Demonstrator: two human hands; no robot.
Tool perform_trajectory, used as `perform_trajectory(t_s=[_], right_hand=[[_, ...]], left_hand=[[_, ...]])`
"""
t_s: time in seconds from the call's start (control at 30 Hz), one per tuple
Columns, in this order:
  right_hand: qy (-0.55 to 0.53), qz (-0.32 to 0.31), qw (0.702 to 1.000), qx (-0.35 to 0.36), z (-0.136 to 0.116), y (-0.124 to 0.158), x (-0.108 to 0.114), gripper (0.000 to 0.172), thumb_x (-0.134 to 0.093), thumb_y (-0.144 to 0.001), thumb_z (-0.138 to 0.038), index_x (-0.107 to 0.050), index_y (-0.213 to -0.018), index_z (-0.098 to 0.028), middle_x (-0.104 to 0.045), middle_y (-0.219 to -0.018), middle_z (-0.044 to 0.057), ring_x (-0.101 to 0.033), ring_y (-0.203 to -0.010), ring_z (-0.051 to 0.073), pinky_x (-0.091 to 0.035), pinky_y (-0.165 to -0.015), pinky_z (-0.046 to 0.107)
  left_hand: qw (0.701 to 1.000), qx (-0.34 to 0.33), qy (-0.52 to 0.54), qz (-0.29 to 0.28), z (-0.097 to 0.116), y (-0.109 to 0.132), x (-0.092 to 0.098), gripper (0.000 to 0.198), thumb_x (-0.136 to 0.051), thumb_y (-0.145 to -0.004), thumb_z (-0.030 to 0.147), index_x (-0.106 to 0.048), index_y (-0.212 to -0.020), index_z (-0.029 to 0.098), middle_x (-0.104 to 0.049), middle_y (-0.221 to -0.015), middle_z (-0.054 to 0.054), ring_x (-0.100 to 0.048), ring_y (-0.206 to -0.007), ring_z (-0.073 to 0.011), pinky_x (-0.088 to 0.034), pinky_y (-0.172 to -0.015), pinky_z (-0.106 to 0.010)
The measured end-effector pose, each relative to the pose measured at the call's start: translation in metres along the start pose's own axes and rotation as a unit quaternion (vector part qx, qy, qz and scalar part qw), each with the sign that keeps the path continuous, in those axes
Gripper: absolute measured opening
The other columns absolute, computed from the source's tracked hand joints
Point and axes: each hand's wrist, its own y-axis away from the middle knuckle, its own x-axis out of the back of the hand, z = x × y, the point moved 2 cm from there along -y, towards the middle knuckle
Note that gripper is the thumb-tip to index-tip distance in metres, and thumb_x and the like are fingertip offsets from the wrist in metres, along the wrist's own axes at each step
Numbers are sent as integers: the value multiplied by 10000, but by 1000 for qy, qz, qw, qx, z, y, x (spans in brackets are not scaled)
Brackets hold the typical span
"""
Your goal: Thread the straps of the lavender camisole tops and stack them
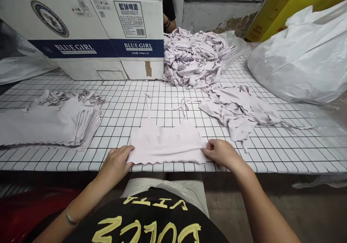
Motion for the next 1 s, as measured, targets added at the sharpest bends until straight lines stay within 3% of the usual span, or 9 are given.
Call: perform_trajectory(t_s=[0.13,0.23,0.33,0.47,0.57,0.67,0.77,0.87,1.0], right_hand=[[-32,143,974,175,-55,-5,-4,288,-526,-888,-467,-648,-911,-208,-696,-944,92,-639,-859,238,-488,-736,363],[-15,46,918,393,-127,-11,-43,596,-468,-906,-577,-507,-1350,-181,-511,-1407,149,-456,-1301,297,-342,-1076,489],[49,-66,861,501,-171,-18,-83,861,-399,-871,-699,-307,-1498,-115,-241,-1567,181,-178,-1462,325,-104,-1180,532],[56,-86,852,513,-177,-26,-99,879,-309,-889,-711,-246,-1521,-103,-149,-1583,181,-91,-1480,309,-25,-1193,514],[42,-92,855,509,-171,-26,-96,876,-305,-887,-716,-234,-1527,-123,-150,-1584,172,-86,-1481,298,-27,-1196,504],[30,-98,856,507,-170,-25,-95,871,-318,-889,-710,-226,-1530,-128,-140,-1585,171,-83,-1481,301,-30,-1196,513],[20,-105,855,508,-171,-26,-96,855,-328,-893,-700,-219,-1533,-142,-126,-1587,165,-75,-1482,300,-31,-1196,519],[11,-122,856,502,-171,-26,-93,860,-318,-892,-705,-202,-1538,-149,-109,-1590,161,-52,-1484,291,-7,-1198,508],[-4,-144,858,493,-171,-23,-90,875,-309,-889,-712,-200,-1536,-133,-94,-1589,170,-30,-1484,293,13,-1196,510]], left_hand=[[987,0,159,-40,-11,-30,34,280,-572,-839,446,-673,-983,228,-629,-913,-36,-609,-818,-195,-467,-733,-311],[989,63,125,56,-19,-96,40,391,-486,-887,519,-659,-778,186,-621,-855,-62,-593,-850,-218,-443,-793,-340],[980,143,109,87,-22,-172,21,412,-650,-765,562,-634,-852,159,-621,-1041,-137,-539,-1087,-325,-378,-941,-430],[909,243,334,56,-26,-247,-3,258,-767,-698,284,-583,-823,155,-595,-1187,-170,-390,-1294,-361,-350,-1000,-427],[865,257,432,2,-29,-277,-3,140,-695,-768,191,-564,-779,143,-670,-948,-150,-582,-1073,-300,-461,-873,-385],[807,260,527,-58,-35,-298,8,70,-629,-835,150,-567,-814,125,-670,-782,-104,-658,-779,-197,-530,-740,-329],[757,265,590,-88,-41,-317,25,50,-537,-894,98,-582,-875,109,-660,-732,-78,-657,-683,-143,-550,-699,-279],[732,269,620,-91,-46,-331,40,151,-444,-953,129,-591,-969,100,-657,-703,-73,-660,-667,-139,-558,-692,-265],[717,251,642,-104,-48,-338,60,364,-370,-997,357,-597,-1047,76,-697,-793,-138,-686,-752,-201,-565,-726,-334]])
